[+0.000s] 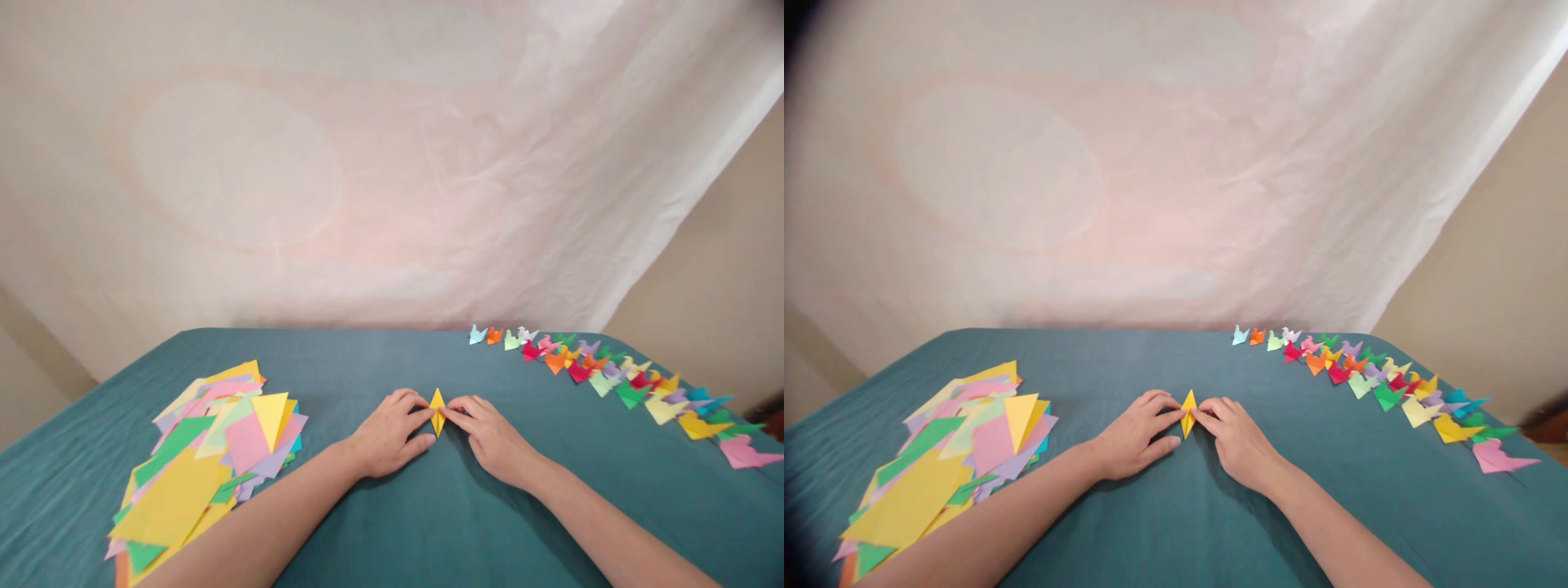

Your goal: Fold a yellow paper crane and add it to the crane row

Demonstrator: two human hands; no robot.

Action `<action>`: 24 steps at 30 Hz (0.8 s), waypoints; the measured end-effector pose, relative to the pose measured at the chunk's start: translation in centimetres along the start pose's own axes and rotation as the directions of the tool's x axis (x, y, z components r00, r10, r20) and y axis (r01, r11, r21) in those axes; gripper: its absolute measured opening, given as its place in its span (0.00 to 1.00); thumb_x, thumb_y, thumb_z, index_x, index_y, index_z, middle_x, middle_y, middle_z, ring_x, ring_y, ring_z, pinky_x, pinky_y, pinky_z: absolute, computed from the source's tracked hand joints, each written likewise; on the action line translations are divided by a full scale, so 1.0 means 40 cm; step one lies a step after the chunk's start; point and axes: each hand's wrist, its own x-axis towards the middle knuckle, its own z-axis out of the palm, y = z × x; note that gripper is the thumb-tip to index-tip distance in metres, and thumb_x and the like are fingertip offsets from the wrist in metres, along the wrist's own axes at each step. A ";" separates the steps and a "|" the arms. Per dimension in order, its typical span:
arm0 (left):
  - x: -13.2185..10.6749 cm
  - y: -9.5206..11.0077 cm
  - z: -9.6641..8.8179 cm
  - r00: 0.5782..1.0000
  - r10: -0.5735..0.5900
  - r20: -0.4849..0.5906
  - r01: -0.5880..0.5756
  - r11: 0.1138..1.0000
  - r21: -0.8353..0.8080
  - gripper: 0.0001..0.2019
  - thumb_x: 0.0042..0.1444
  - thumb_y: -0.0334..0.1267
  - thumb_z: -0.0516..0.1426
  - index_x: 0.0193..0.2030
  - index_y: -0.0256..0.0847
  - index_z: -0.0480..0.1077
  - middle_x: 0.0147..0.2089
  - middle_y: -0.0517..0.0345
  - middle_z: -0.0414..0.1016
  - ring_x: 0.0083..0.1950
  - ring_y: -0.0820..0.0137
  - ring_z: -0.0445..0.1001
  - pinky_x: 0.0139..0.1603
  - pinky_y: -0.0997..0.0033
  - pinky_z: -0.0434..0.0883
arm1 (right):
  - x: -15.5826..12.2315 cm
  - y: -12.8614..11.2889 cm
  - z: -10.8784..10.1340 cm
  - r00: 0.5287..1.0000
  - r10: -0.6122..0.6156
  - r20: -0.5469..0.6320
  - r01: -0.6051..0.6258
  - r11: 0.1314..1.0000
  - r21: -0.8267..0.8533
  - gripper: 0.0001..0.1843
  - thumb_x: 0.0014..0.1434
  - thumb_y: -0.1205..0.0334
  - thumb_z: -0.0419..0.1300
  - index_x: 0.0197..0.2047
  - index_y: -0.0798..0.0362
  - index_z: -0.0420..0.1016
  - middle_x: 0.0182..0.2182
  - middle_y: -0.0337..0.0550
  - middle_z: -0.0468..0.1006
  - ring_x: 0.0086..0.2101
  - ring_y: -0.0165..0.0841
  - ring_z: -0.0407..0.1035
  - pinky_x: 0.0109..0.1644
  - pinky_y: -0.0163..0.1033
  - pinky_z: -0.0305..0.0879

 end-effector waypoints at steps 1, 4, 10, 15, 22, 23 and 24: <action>0.000 0.000 0.000 1.000 -0.001 0.002 0.001 1.000 0.007 0.19 0.62 0.44 0.49 0.58 0.41 0.62 0.53 0.49 0.64 0.57 0.61 0.59 0.59 0.57 0.58 | 0.000 0.000 0.000 1.000 0.002 0.006 -0.002 1.000 -0.005 0.36 0.49 0.82 0.45 0.60 0.50 0.60 0.46 0.48 0.68 0.44 0.38 0.61 0.48 0.47 0.62; 0.000 0.001 0.000 1.000 -0.001 0.009 0.001 0.999 0.033 0.20 0.61 0.45 0.49 0.58 0.42 0.61 0.55 0.49 0.63 0.58 0.59 0.57 0.60 0.56 0.58 | 0.000 0.000 0.000 1.000 0.001 0.014 -0.001 1.000 -0.022 0.35 0.50 0.82 0.45 0.60 0.49 0.61 0.46 0.49 0.68 0.44 0.38 0.61 0.47 0.46 0.62; -0.002 -0.001 0.006 0.999 0.011 0.034 -0.013 0.998 0.064 0.22 0.61 0.46 0.49 0.60 0.41 0.60 0.56 0.50 0.64 0.60 0.57 0.56 0.60 0.54 0.57 | 0.002 -0.005 -0.001 0.999 0.025 0.027 -0.024 0.999 -0.046 0.32 0.54 0.80 0.45 0.60 0.49 0.62 0.46 0.49 0.68 0.44 0.38 0.61 0.47 0.46 0.62; -0.004 0.000 0.010 0.998 0.001 0.058 -0.006 0.996 0.093 0.23 0.62 0.48 0.47 0.61 0.41 0.58 0.58 0.51 0.63 0.61 0.57 0.55 0.61 0.54 0.55 | 0.005 -0.010 -0.003 0.997 0.051 0.055 -0.048 0.997 -0.060 0.31 0.54 0.80 0.45 0.59 0.49 0.63 0.46 0.49 0.68 0.44 0.37 0.61 0.48 0.45 0.61; -0.005 0.005 0.007 0.995 -0.006 0.100 -0.007 0.992 0.125 0.25 0.62 0.50 0.45 0.62 0.40 0.57 0.60 0.51 0.61 0.62 0.57 0.54 0.62 0.55 0.54 | 0.005 -0.014 -0.005 0.995 0.077 0.069 -0.071 0.994 -0.085 0.30 0.55 0.80 0.46 0.59 0.49 0.63 0.45 0.48 0.68 0.43 0.37 0.61 0.48 0.44 0.60; -0.005 0.006 0.007 0.995 -0.004 0.100 -0.009 0.992 0.126 0.25 0.62 0.50 0.45 0.62 0.40 0.57 0.60 0.51 0.61 0.63 0.57 0.54 0.62 0.55 0.54 | 0.005 -0.014 -0.005 0.995 0.076 0.068 -0.070 0.994 -0.088 0.29 0.56 0.79 0.46 0.59 0.49 0.63 0.45 0.48 0.68 0.43 0.37 0.61 0.48 0.44 0.60; -0.006 0.007 0.007 0.995 -0.001 0.101 -0.012 0.992 0.128 0.25 0.62 0.50 0.45 0.62 0.40 0.57 0.61 0.51 0.61 0.63 0.57 0.54 0.62 0.55 0.54 | 0.005 -0.014 -0.004 0.995 0.074 0.068 -0.068 0.994 -0.091 0.29 0.56 0.79 0.46 0.59 0.50 0.63 0.46 0.48 0.68 0.43 0.37 0.61 0.48 0.44 0.60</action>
